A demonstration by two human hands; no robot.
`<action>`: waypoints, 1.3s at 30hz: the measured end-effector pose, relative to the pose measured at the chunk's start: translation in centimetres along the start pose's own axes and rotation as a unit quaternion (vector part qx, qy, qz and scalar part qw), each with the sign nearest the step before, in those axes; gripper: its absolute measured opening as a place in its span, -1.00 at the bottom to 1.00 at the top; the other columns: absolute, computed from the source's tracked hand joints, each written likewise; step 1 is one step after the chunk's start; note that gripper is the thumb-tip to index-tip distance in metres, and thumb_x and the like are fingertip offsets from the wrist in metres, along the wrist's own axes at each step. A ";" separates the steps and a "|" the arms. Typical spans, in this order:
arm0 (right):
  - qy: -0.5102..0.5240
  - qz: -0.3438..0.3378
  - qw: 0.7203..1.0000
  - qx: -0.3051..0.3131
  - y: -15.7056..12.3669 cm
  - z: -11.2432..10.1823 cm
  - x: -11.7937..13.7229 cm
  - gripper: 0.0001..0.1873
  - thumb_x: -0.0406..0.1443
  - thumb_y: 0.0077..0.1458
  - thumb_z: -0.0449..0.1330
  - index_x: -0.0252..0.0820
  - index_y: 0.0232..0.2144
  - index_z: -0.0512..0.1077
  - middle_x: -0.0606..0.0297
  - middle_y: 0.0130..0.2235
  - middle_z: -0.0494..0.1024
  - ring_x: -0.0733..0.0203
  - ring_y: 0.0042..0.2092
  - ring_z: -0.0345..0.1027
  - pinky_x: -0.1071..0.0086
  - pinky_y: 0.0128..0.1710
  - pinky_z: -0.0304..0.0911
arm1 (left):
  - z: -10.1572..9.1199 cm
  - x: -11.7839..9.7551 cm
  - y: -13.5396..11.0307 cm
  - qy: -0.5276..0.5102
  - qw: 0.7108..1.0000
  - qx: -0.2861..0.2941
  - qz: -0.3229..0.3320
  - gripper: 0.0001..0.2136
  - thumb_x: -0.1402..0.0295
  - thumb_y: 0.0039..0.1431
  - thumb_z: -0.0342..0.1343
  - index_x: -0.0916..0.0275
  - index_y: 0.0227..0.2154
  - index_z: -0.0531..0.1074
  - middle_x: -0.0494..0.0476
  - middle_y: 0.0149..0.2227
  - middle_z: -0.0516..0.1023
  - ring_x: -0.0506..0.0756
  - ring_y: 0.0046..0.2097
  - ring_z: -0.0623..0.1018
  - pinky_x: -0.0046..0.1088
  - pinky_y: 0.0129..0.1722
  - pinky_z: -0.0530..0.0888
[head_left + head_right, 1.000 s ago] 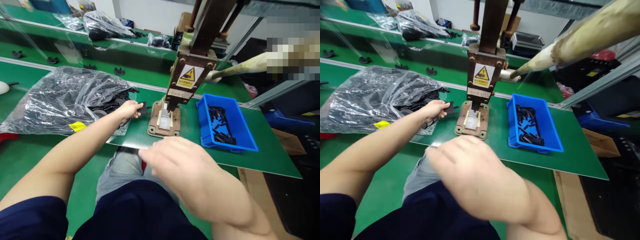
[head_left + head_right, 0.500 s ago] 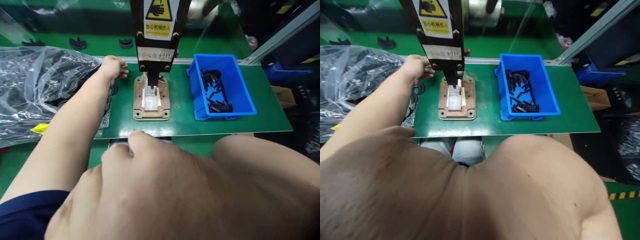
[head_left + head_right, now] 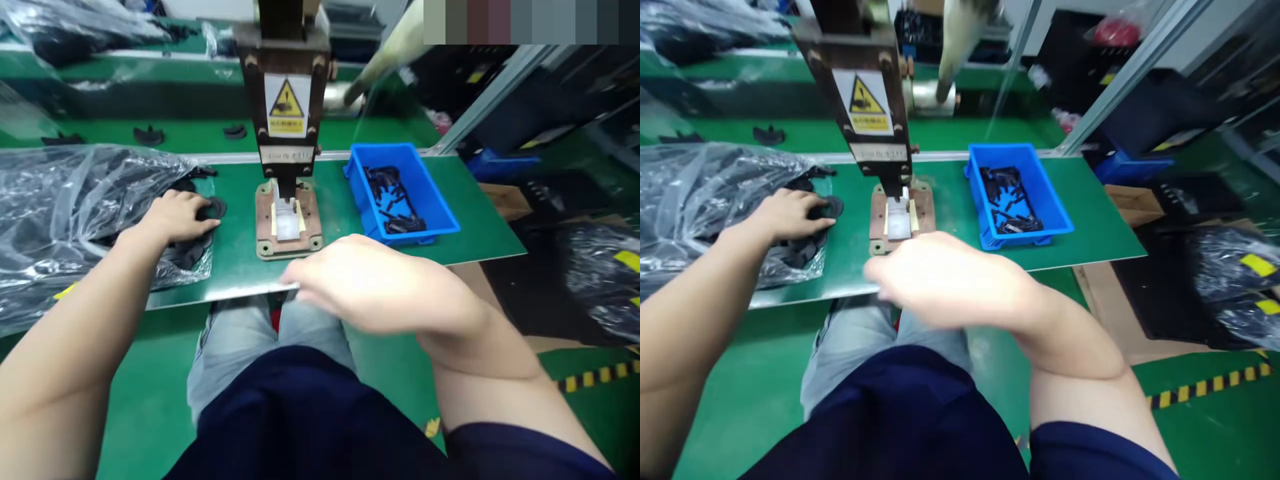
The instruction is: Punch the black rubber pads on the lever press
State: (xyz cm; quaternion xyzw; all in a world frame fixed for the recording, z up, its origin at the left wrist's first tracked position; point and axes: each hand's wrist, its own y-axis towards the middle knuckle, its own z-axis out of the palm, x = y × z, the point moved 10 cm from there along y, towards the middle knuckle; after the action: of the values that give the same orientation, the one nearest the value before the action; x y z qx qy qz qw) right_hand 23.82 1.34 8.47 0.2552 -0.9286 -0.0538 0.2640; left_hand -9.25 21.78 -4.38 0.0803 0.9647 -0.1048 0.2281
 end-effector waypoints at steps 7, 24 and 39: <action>-0.148 0.304 0.927 0.159 0.1 -5.9 -20.8 -0.60 -0.11 0.31 0.22 -0.16 0.10 0.49 0.12 0.06 0.69 0.13 0.02 0.57 0.34 -0.01 0.42 | 2.7 0.1 -0.7 0.251 0.964 -0.035 0.082 -0.39 -0.09 0.36 0.05 0.19 0.28 0.52 0.29 0.40 0.45 0.55 0.37 0.35 0.11 0.33 0.31; -0.156 0.279 0.946 0.062 0.2 -5.4 -28.3 -0.93 -0.28 0.10 0.40 -0.13 -0.34 0.59 0.25 -0.29 0.59 0.24 -0.26 0.36 0.27 -0.08 0.29 | 1.9 -4.7 -6.4 0.104 0.974 -0.076 0.186 -0.65 0.07 0.26 0.26 0.14 -0.02 0.65 0.25 0.22 0.63 0.33 0.37 0.47 -0.01 0.45 0.31; 0.178 0.091 0.935 -0.294 -0.8 1.0 -10.0 -0.82 -0.12 0.30 0.25 -0.05 -0.17 0.42 0.30 -0.23 0.58 0.23 -0.23 0.57 0.29 -0.23 0.55 | -1.9 -9.9 -10.7 -0.104 0.915 -0.334 0.198 -0.79 0.27 0.42 0.15 0.20 0.02 0.52 0.28 0.05 0.61 0.23 0.10 0.59 -0.15 0.14 0.54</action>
State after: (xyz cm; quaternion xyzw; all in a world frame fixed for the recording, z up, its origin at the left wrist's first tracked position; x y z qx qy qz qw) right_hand 30.98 5.64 2.77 0.0862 -0.8281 -0.2539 0.4923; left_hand -3.46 10.80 3.64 0.1778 0.8786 0.2635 0.3564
